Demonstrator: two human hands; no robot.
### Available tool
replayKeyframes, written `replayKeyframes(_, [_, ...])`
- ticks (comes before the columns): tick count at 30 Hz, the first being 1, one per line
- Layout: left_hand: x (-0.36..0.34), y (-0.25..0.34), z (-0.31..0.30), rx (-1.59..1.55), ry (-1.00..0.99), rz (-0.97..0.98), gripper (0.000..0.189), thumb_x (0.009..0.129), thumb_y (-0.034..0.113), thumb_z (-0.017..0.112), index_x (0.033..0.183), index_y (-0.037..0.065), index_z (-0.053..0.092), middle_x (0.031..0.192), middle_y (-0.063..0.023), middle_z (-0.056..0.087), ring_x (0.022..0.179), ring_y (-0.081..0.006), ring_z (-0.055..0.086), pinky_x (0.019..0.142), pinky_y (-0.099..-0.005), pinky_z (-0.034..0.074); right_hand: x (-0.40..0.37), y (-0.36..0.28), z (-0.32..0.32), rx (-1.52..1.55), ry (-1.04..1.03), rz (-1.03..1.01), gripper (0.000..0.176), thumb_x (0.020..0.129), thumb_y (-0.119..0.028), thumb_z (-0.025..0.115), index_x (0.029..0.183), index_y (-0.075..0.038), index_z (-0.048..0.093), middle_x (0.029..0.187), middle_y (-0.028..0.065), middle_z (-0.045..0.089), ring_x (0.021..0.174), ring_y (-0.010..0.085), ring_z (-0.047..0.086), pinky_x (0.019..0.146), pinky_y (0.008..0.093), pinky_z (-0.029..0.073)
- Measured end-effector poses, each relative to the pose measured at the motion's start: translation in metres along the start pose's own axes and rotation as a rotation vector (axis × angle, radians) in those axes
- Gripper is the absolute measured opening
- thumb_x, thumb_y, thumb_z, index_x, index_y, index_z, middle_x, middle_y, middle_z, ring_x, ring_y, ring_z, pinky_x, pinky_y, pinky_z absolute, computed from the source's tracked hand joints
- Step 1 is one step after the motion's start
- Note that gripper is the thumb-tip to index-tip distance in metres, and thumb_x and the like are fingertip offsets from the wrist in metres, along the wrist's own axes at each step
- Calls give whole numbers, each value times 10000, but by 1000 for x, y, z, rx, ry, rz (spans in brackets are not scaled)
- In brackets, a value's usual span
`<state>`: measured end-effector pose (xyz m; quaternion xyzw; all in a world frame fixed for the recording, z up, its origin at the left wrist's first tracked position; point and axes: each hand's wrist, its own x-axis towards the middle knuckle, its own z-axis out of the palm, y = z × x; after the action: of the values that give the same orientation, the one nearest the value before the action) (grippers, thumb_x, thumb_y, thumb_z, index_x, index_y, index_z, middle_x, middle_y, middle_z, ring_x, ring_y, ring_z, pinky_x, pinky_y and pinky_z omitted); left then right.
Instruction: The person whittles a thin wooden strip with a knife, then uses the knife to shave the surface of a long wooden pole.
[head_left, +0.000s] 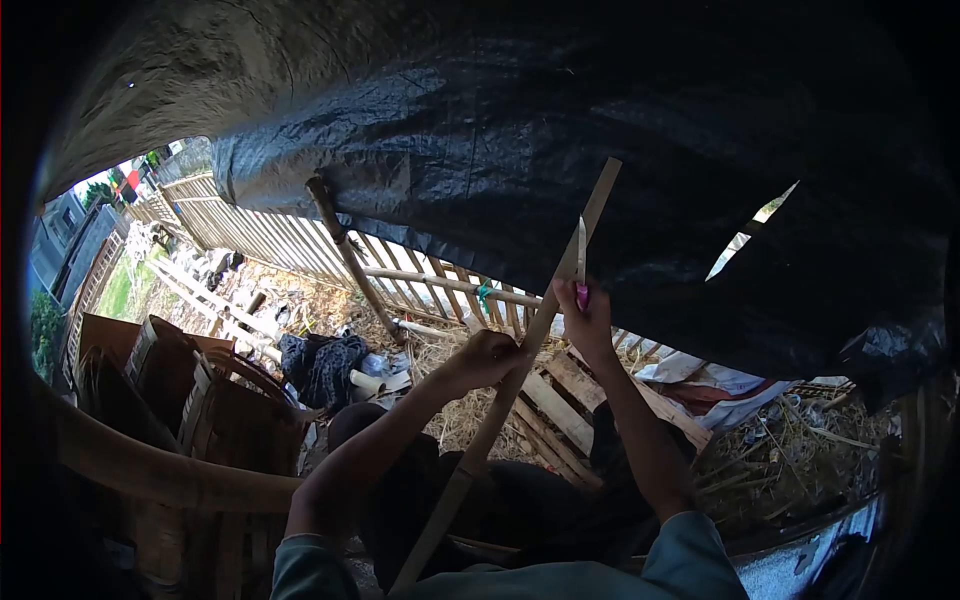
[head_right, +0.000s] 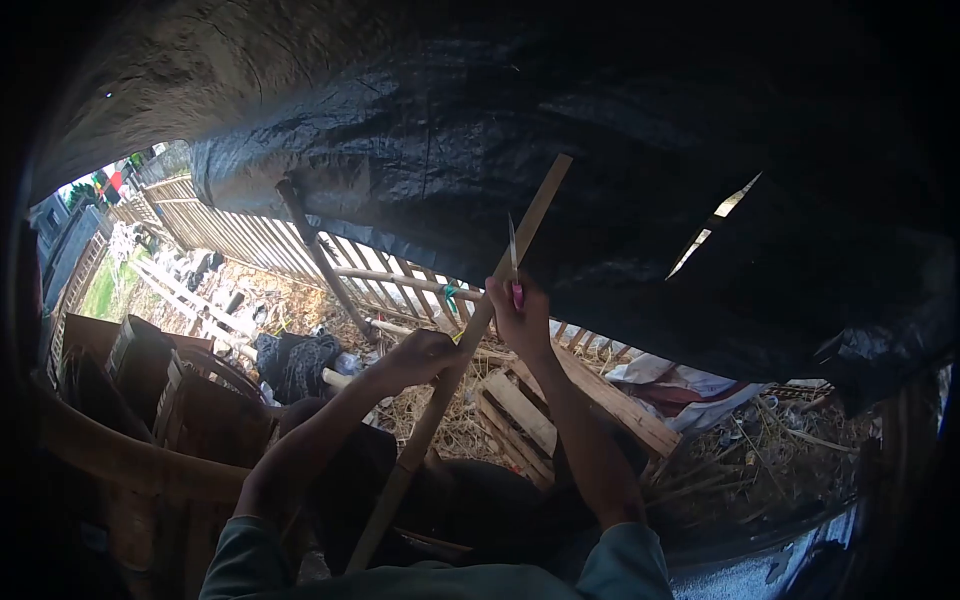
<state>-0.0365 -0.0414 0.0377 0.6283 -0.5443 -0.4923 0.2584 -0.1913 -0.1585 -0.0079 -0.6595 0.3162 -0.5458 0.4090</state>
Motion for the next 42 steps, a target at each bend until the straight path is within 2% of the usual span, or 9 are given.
replayKeyframes(5, [9,-33,13,-90,288,353,347,913,293,556,774,-26,559,626,-79,563,520,-121,491,504,-309,405,0,-5,1,317,-38,178,466,957,-429,406,652,-76,411,555,-50,331,494,47,305,451,235,234])
replayKeyframes(7, [-1,-19,8,-52,305,292,346,916,289,551,758,-19,548,596,-63,539,523,-110,481,494,-301,394,1,-12,1,377,-82,246,512,970,-483,307,678,-78,418,556,-48,307,479,49,296,442,232,231])
replayKeyframes(13, [-9,-11,-1,-264,249,223,406,956,350,477,743,8,525,539,13,387,465,-71,378,424,-283,306,2,-2,11,216,-196,132,396,976,-372,391,788,-50,521,584,-49,356,512,35,325,459,223,238])
replayKeyframes(16, [-22,0,-15,-563,111,70,426,988,359,377,850,1,562,557,23,412,446,-61,403,410,-241,335,-3,-12,23,181,-261,137,231,954,-245,480,902,-45,584,611,-44,396,539,32,349,478,218,261])
replayKeyframes(22, [-25,-11,-27,-505,183,145,479,983,393,379,836,-20,571,545,-1,449,439,-67,440,413,-230,362,-4,-22,35,-104,-270,-70,145,934,-100,490,998,-23,594,628,-33,433,562,45,397,516,218,337])
replayKeyframes(29, [-37,-4,-36,-466,224,98,397,986,348,385,825,7,506,497,4,431,381,-75,408,378,-246,347,12,11,28,-31,-144,-54,151,970,-141,434,1079,-37,455,596,-6,415,525,64,407,489,240,353])
replayKeyframes(32, [-36,-9,-28,-405,284,120,354,987,313,389,822,15,485,484,0,435,373,-77,416,361,-258,340,21,6,20,29,-138,117,145,981,-179,423,1038,-46,433,593,-16,406,525,61,406,483,243,349])
replayKeyframes(36, [-34,-12,-28,-364,231,158,352,987,303,389,798,17,471,474,-6,441,370,-88,443,352,-269,349,33,13,13,-115,-60,-16,160,982,-192,426,1011,-43,477,640,-7,443,559,32,411,480,205,329])
replayKeyframes(42, [-32,-10,-26,-377,118,42,414,987,394,326,797,40,429,503,-21,438,358,-107,435,348,-256,364,40,17,8,92,8,111,178,969,-198,472,936,-31,523,663,-19,466,570,27,412,485,205,329])
